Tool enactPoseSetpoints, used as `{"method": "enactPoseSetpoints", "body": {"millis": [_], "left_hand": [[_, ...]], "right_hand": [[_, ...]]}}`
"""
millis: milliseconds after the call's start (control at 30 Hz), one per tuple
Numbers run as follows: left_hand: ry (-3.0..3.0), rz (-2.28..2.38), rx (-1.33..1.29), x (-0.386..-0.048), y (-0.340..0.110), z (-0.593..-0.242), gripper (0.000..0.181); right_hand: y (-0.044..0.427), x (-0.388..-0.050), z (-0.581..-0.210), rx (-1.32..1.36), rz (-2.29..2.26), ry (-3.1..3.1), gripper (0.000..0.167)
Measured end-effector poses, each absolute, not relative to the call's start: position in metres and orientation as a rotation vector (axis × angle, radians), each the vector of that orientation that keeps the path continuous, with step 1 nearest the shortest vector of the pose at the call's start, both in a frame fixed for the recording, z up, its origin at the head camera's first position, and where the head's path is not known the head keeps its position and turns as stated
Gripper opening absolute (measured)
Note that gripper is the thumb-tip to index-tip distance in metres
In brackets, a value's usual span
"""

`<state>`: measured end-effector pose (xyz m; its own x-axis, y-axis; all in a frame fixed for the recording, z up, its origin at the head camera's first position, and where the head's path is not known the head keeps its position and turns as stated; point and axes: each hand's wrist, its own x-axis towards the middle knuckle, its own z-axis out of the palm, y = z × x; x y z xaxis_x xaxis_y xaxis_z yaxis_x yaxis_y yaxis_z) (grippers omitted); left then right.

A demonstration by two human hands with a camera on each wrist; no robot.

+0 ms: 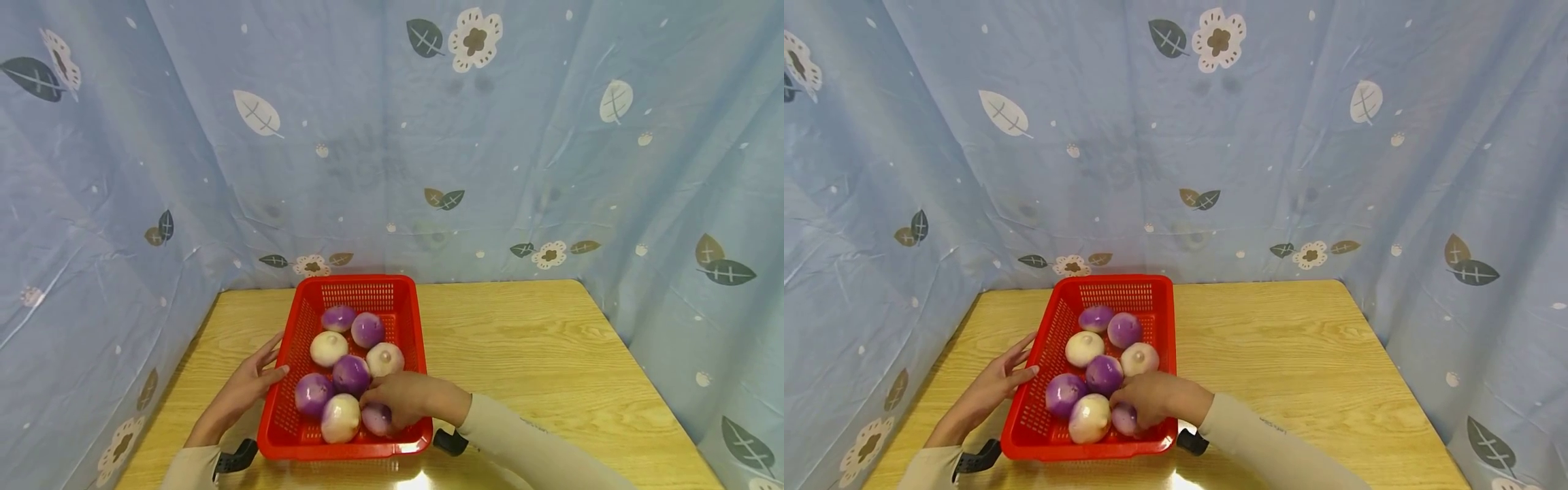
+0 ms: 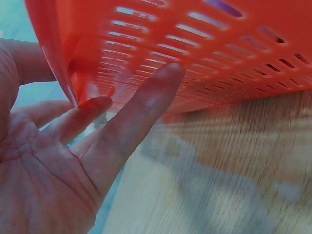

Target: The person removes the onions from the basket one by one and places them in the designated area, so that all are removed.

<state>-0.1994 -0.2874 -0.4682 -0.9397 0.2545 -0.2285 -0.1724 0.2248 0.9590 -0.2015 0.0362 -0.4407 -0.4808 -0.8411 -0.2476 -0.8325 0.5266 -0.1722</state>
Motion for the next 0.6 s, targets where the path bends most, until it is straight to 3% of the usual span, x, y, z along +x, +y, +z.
{"method": "enactPoseSetpoints", "body": {"millis": [600], "left_hand": [[2.15,1.78,0.068,-0.199,-0.287,-0.469,0.079]], "right_hand": [[0.046,-0.205,-0.431,-1.47,-0.229,2.454,0.051]]}}
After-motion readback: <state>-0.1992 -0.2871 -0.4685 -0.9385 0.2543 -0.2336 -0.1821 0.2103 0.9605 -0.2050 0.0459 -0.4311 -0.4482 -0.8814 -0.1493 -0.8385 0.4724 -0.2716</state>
